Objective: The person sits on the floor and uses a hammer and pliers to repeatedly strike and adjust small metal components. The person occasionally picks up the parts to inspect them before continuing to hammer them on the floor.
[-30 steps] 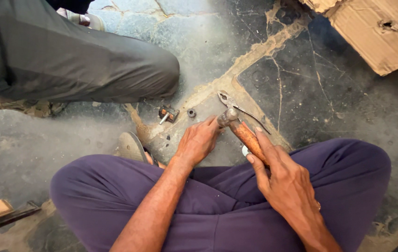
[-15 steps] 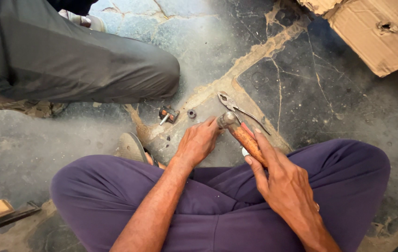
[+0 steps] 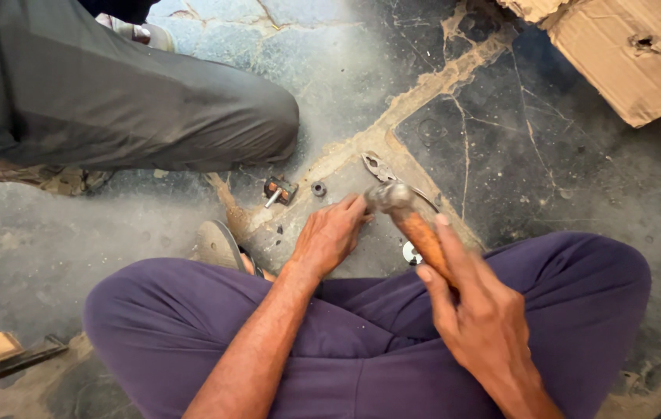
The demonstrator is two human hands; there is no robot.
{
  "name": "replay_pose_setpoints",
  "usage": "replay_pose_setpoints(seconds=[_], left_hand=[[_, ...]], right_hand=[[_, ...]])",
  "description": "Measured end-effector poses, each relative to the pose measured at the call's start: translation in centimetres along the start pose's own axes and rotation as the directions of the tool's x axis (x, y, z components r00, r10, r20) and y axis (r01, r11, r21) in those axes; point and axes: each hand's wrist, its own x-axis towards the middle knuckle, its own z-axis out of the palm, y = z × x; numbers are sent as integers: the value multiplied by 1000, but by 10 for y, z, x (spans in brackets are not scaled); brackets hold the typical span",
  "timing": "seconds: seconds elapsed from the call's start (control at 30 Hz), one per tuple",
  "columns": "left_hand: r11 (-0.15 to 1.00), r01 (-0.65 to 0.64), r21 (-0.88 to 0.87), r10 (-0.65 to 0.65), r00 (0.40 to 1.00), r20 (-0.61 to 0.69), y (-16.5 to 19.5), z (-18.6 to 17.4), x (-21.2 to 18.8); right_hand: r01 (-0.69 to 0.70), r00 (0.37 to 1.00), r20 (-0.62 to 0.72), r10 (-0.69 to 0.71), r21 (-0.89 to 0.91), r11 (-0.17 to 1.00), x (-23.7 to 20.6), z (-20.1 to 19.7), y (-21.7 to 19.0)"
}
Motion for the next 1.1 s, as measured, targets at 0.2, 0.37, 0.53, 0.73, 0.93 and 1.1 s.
replay_pose_setpoints(seconds=[0.2, 0.37, 0.53, 0.73, 0.93, 1.1], left_hand=[[1000, 10, -6, -10, 1000, -3, -1, 1, -1], [1000, -5, 19, 5, 1000, -21, -2, 2, -1], [1000, -5, 7, 5, 1000, -4, -3, 2, -1], [1000, -7, -7, 7, 1000, -19, -3, 2, -1], [1000, 24, -20, -23, 1000, 15, -1, 1, -2], [1000, 10, 7, -10, 1000, 16, -2, 1, -1]], right_hand=[[-93, 981, 166, 102, -65, 994, 3, 11, 6], [-7, 996, 90, 12, -55, 998, 5, 3, 1], [150, 968, -208, -138, 41, 988, -9, -11, -1], [104, 989, -103, -104, -5, 995, -7, 4, 5], [-122, 984, 127, 127, -40, 992, 1, 10, 5], [54, 983, -175, -48, 30, 998, -11, -15, 0]])
